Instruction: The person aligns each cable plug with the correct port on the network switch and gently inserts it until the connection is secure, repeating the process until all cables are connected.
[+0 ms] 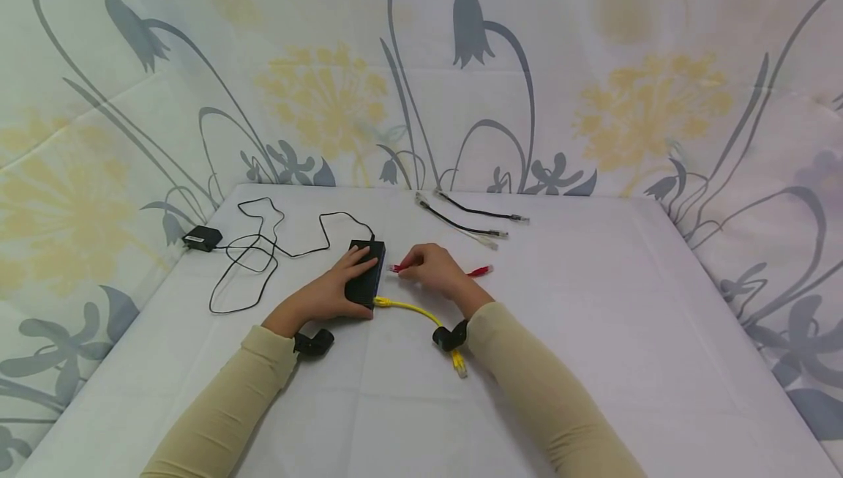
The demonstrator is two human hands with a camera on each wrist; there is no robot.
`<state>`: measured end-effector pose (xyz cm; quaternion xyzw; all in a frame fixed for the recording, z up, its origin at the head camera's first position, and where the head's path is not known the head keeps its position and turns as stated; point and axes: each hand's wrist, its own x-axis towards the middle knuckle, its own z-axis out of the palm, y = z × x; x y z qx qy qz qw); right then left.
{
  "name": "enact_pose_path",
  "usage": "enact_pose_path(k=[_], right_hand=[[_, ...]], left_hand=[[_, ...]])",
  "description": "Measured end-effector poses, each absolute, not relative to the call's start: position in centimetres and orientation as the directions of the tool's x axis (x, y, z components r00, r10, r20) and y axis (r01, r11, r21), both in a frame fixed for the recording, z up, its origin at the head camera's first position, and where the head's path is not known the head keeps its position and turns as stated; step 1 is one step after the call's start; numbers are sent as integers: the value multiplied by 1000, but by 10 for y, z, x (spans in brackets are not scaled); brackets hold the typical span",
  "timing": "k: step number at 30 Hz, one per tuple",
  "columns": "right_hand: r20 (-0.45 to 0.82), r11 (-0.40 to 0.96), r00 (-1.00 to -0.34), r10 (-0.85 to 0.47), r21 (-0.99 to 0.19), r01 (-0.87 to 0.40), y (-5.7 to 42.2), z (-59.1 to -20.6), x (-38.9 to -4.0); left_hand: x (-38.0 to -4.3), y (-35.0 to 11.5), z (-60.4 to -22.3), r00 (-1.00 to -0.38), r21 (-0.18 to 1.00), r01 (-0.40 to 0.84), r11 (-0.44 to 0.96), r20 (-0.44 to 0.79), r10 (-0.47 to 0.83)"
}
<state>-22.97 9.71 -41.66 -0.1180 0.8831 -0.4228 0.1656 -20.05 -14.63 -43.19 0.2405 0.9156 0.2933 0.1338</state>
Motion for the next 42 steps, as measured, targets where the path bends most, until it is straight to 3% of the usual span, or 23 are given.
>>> enact_pose_path(k=[24, 42], right_hand=[[-201, 673, -900, -386, -728, -126, 88, -417, -210], [-135, 681, -897, -420, -700, -214, 86, -422, -201]], left_hand=[[-200, -146, -431, -843, 603, 371, 706, -99, 528], [-202, -147, -434, -844, 605, 375, 702, -91, 529]])
